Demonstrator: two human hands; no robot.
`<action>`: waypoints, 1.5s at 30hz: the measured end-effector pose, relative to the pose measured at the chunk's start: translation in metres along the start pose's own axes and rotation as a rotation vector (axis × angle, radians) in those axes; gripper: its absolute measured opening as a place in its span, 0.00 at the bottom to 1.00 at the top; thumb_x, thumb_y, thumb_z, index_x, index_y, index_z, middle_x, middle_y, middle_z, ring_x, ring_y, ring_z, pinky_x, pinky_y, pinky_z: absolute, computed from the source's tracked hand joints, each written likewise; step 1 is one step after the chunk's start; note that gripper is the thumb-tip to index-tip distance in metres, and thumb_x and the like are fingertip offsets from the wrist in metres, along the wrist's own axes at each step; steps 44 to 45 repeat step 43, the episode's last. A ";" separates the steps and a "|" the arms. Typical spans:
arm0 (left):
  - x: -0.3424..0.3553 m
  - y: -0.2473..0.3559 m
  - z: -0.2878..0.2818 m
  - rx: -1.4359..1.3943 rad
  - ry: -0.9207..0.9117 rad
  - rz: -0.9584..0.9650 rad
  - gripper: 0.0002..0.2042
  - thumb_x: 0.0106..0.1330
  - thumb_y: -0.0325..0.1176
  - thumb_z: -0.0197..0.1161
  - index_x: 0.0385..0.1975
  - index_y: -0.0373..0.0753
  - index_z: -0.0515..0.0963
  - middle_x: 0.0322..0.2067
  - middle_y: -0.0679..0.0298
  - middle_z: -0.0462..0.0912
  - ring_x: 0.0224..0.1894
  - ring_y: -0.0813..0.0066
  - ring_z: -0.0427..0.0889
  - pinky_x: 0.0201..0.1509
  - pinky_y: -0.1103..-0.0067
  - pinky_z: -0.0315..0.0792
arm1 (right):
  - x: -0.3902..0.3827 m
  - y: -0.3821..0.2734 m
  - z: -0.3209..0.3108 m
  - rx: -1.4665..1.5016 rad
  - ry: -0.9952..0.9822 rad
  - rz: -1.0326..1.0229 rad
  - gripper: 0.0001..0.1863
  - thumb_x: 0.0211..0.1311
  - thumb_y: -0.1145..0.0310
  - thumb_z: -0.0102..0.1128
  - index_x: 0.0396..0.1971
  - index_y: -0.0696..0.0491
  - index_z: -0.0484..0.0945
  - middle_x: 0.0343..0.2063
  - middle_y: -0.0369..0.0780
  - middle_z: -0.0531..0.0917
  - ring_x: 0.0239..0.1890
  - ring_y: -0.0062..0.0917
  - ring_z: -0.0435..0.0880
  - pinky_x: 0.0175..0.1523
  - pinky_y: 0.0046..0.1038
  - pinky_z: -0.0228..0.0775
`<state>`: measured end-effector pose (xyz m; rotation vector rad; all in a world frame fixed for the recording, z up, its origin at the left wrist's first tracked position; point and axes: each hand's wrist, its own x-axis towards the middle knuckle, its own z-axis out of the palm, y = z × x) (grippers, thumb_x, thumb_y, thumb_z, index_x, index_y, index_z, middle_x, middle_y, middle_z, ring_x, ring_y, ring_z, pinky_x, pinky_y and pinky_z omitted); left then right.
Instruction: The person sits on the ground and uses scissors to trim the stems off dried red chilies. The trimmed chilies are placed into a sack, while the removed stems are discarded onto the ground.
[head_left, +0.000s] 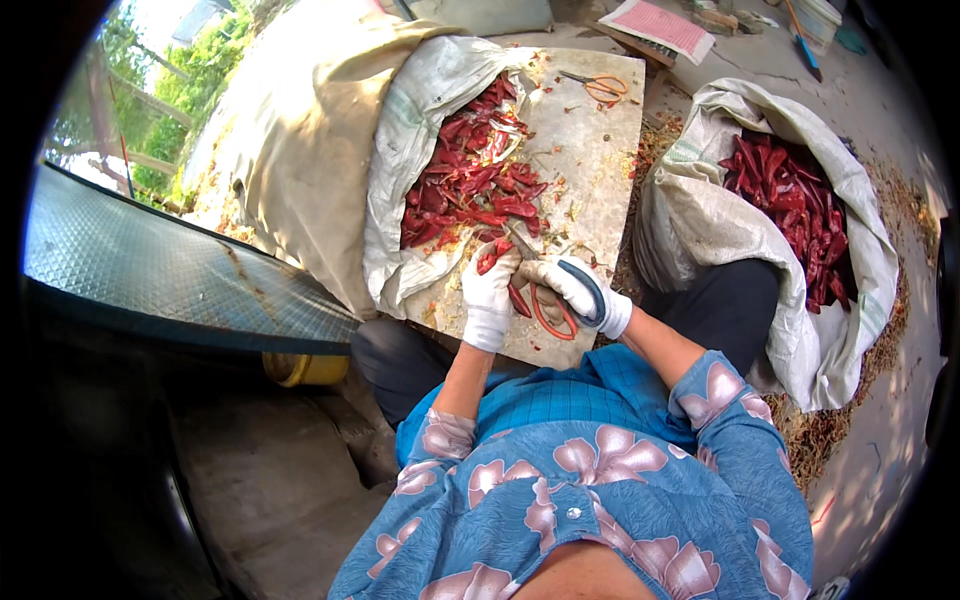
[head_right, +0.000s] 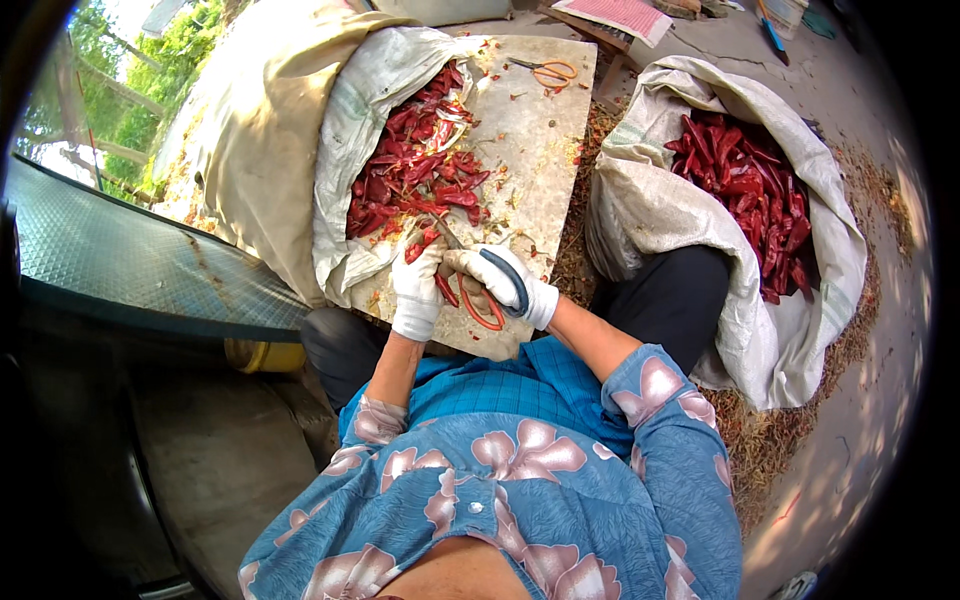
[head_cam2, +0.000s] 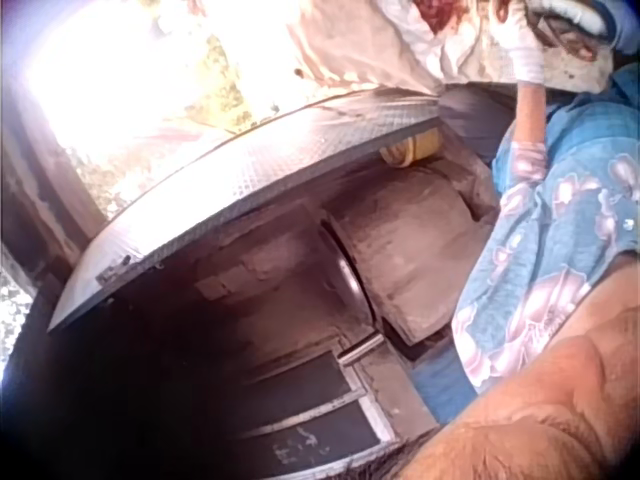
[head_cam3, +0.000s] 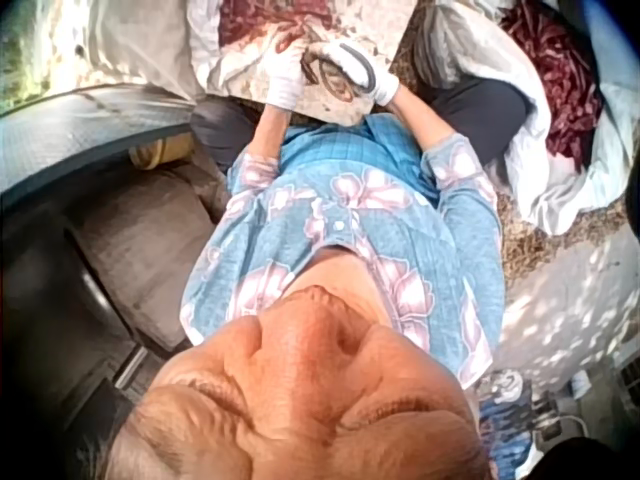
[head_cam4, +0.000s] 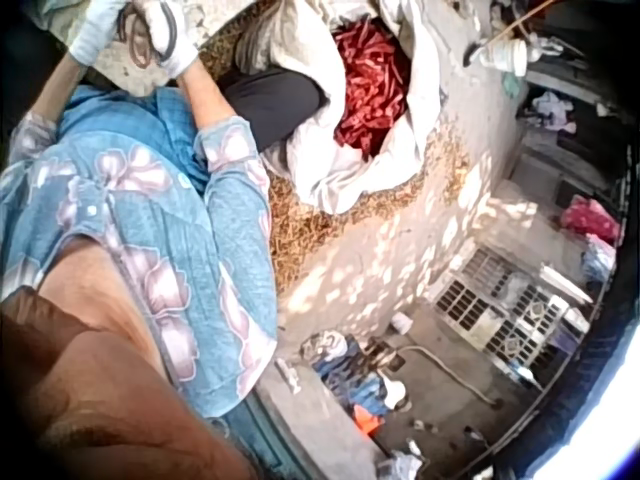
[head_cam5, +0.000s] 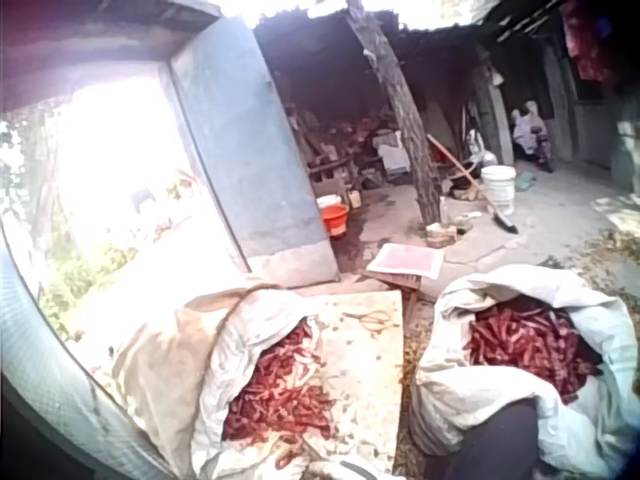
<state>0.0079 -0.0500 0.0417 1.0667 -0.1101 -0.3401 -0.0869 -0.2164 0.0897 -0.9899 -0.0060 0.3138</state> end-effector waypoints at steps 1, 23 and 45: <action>0.003 -0.007 0.000 -0.012 0.040 -0.016 0.11 0.73 0.23 0.66 0.53 0.34 0.82 0.40 0.66 0.86 0.39 0.79 0.85 0.45 0.79 0.80 | 0.003 0.005 0.000 0.026 0.022 0.013 0.20 0.84 0.55 0.48 0.46 0.57 0.81 0.19 0.27 0.67 0.18 0.13 0.66 0.24 0.21 0.58; -0.013 0.004 -0.004 0.742 0.099 0.350 0.15 0.63 0.22 0.73 0.50 0.32 0.84 0.40 0.64 0.89 0.42 0.78 0.85 0.51 0.78 0.80 | 0.004 -0.016 -0.002 -1.658 0.396 -0.311 0.18 0.65 0.51 0.62 0.38 0.53 0.84 0.32 0.48 0.85 0.38 0.47 0.86 0.45 0.47 0.77; 0.011 -0.003 -0.027 0.238 0.124 0.041 0.15 0.67 0.19 0.67 0.54 0.32 0.80 0.43 0.63 0.86 0.42 0.75 0.86 0.52 0.76 0.83 | 0.021 0.024 -0.011 -1.518 0.474 -0.270 0.20 0.70 0.46 0.59 0.36 0.50 0.83 0.28 0.48 0.87 0.34 0.48 0.89 0.43 0.46 0.80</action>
